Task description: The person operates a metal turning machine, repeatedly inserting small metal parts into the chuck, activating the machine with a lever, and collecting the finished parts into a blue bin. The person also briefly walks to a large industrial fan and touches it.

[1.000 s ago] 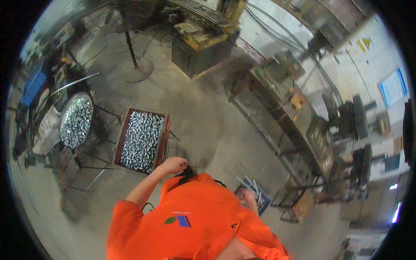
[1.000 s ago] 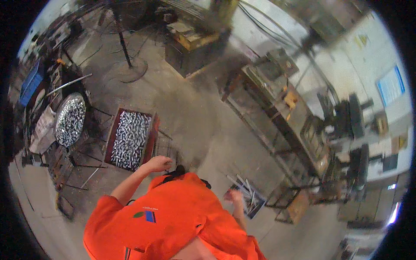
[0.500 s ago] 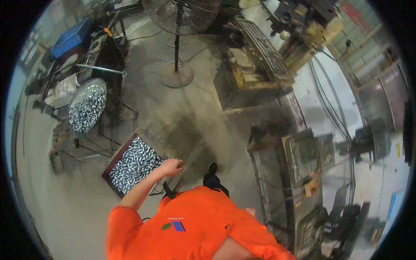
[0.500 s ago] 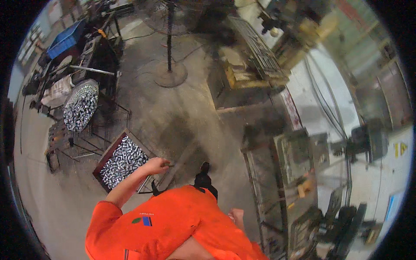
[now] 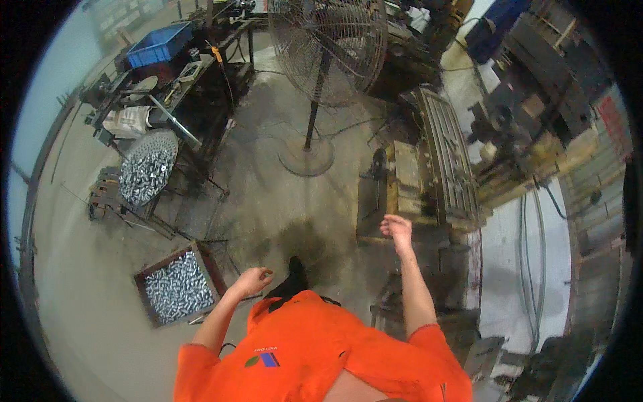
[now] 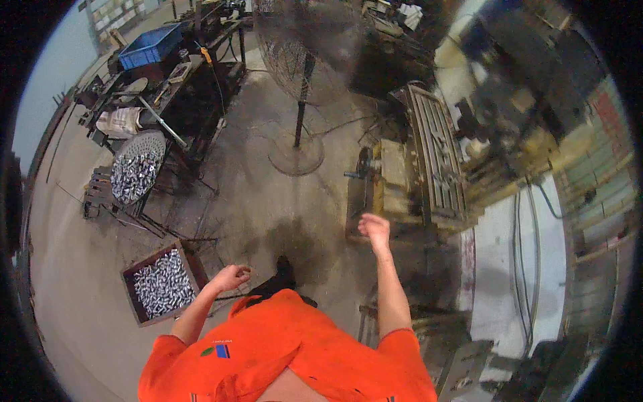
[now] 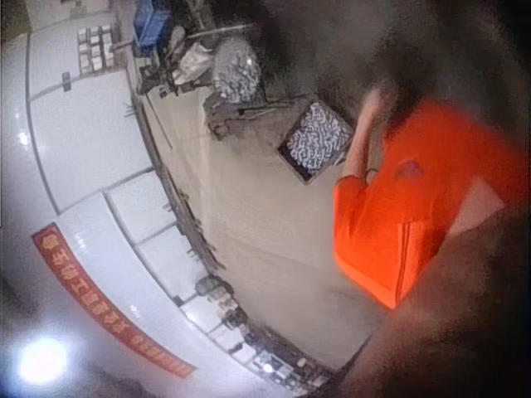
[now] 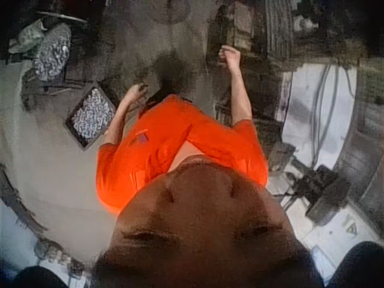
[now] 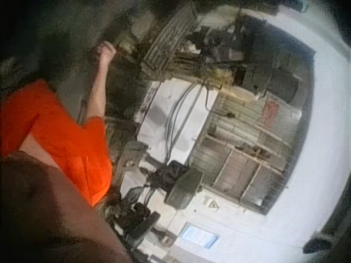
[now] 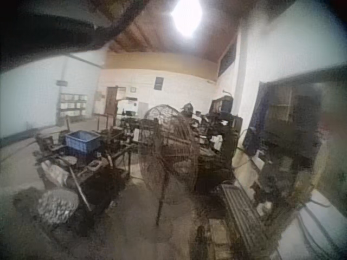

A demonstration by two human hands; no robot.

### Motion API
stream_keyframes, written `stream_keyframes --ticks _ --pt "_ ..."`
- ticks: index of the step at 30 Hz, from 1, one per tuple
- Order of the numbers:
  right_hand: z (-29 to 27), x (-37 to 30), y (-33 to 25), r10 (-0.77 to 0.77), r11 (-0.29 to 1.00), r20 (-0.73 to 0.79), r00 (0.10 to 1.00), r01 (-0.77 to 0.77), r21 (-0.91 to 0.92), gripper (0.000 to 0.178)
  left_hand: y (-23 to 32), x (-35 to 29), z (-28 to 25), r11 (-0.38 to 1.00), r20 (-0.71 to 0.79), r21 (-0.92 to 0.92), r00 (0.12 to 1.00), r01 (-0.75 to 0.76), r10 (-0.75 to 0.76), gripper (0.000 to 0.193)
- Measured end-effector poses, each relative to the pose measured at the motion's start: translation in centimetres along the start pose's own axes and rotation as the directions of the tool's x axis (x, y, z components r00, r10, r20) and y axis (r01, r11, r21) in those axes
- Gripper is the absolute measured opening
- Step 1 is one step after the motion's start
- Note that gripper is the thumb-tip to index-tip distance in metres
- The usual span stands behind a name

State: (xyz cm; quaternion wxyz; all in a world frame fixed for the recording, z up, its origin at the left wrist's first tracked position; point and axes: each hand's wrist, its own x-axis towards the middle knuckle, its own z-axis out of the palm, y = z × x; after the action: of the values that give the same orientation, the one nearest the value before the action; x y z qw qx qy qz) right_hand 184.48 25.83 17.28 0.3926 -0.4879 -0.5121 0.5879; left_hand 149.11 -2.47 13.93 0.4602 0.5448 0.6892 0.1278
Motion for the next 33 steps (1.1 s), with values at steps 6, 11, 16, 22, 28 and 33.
stream_keyframes --ticks 6,11,16,22,28,33 --pt "1.9 19.6 -5.8 -0.116 0.987 0.034 0.993 0.112 0.119 0.021 -0.5 8.7 -4.0 0.989 -0.066 -0.111 0.992 0.099 -0.107 0.037" --pt "5.0 32.6 -11.8 -0.167 0.971 0.085 0.982 0.149 0.189 0.020 1.7 15.3 -9.2 0.976 -0.163 -0.131 0.967 0.177 -0.197 0.036" --pt "10.2 46.2 -15.4 -0.329 0.944 0.252 0.910 0.324 0.064 0.028 4.4 17.1 -15.2 0.955 -0.336 -0.222 0.904 0.197 -0.264 0.036" --pt "16.9 58.2 -16.7 -0.590 0.722 0.228 0.774 0.633 -0.280 0.024 2.9 18.9 -14.2 0.861 -0.460 -0.364 0.735 0.356 -0.498 0.038" --pt "23.5 64.0 -15.5 -0.689 0.595 0.248 0.681 0.727 -0.341 0.022 6.2 21.0 -11.4 0.737 -0.367 -0.540 0.674 0.406 -0.641 0.038" --pt "26.3 67.5 -13.9 -0.752 0.516 0.258 0.607 0.785 -0.343 0.019 11.0 23.0 -12.4 0.716 -0.413 -0.505 0.594 0.482 -0.691 0.041"
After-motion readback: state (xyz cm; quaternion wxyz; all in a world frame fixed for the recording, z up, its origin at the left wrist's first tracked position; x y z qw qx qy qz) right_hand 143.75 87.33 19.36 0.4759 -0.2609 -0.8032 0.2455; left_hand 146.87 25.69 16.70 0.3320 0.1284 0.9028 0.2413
